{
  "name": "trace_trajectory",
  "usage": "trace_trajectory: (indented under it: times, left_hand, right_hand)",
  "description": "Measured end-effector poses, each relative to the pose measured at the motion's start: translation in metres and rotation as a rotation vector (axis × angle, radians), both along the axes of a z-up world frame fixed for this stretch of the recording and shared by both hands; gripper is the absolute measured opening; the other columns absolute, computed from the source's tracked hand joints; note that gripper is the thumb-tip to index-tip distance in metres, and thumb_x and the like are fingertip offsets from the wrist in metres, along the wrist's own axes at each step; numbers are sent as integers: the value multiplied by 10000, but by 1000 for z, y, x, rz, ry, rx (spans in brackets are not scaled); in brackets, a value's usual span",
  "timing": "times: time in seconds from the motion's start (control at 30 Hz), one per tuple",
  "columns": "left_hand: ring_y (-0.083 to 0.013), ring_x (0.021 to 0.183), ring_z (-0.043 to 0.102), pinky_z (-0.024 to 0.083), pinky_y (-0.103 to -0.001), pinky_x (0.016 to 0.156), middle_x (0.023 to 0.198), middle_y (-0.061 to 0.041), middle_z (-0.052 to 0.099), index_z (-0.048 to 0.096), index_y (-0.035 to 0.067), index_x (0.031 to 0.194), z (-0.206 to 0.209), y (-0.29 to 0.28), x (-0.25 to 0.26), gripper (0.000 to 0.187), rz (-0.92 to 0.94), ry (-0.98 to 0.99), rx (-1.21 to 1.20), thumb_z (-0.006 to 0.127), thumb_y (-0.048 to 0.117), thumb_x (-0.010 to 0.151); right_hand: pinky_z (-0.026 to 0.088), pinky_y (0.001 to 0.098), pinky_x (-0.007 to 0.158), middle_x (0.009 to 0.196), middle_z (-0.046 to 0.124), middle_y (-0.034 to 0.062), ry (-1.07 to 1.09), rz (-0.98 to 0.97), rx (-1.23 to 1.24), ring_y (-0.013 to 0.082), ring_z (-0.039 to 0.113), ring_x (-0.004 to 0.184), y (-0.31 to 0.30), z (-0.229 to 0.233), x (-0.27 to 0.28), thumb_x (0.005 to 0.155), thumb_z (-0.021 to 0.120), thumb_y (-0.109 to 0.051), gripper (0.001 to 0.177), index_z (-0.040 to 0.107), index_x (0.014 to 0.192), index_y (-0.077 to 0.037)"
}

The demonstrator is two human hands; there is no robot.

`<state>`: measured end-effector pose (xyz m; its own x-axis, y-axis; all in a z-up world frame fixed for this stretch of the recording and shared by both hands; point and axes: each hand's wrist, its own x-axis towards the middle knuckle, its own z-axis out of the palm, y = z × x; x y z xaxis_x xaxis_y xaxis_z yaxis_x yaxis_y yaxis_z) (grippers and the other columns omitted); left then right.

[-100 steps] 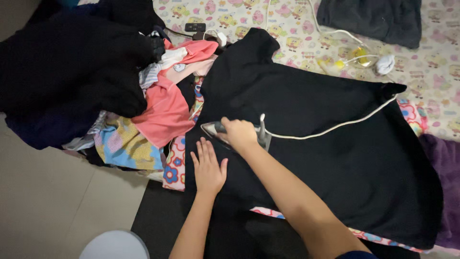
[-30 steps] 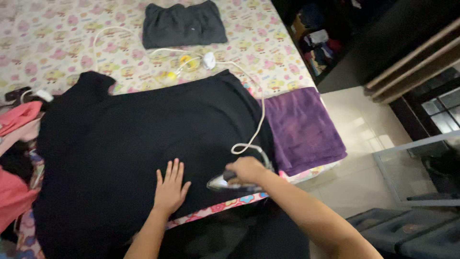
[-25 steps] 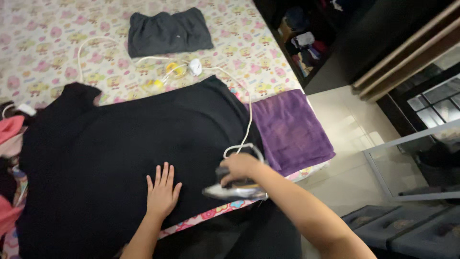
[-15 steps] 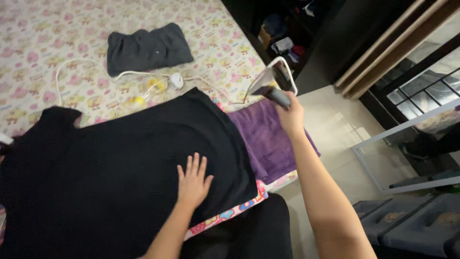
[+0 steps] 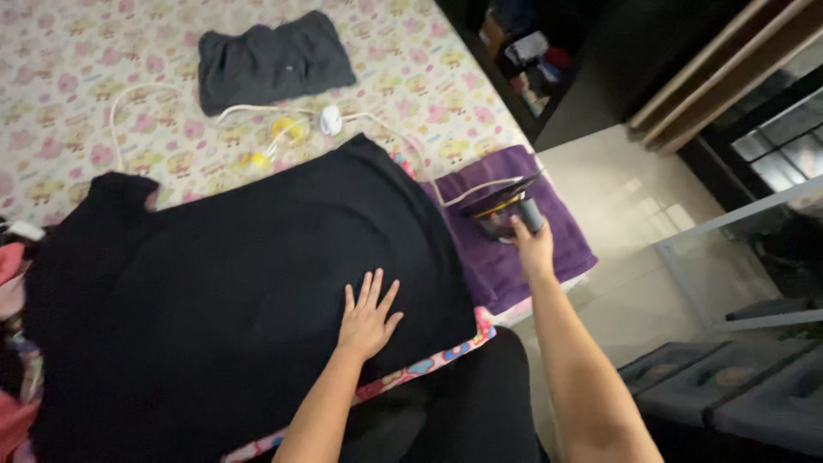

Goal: The person irons a black garment on a bed. They unfold the garment, smooth it out, spray it with water, and use an iron to press it flat. After ironing, they fold the garment neatly.

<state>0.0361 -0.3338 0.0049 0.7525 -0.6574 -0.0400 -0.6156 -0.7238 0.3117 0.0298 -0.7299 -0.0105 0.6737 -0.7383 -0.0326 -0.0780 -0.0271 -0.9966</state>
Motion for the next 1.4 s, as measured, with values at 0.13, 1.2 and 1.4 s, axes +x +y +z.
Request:
trace_trajectory:
  times: [0.13,1.2,1.4]
  left_hand:
    - [-345,1543,153,139,-657,1186,1677,-147,175,363,237,1570,-4,2,0,684,12,-26,-52,566,483,965]
    - [-360,1553,86,123,-660,1191,1689,-156,117,262,205,1608,-13,94,5,762,318,-36,123,429,612,986]
    - [-336,1559,90,120,-665,1196,1694,-160,109,256,205,1614,-5,114,-5,767,315,-63,148,430,609,986]
  right_hand:
    - [503,236,734,996,671,16,-35,78,-69,88,614,851,6,1,4,932,783,-138,266,647,1142,-49]
    - [458,488,1011,1276,497,239,103,-198,-770,377,551,1166,36,45,-31,736,863,11,817,378,1393,40]
    - [439,519,915,1043,660,145,-205,405,-1266,373,585,1041,190,92,-63,743,746,-94,281,655,1007,-59]
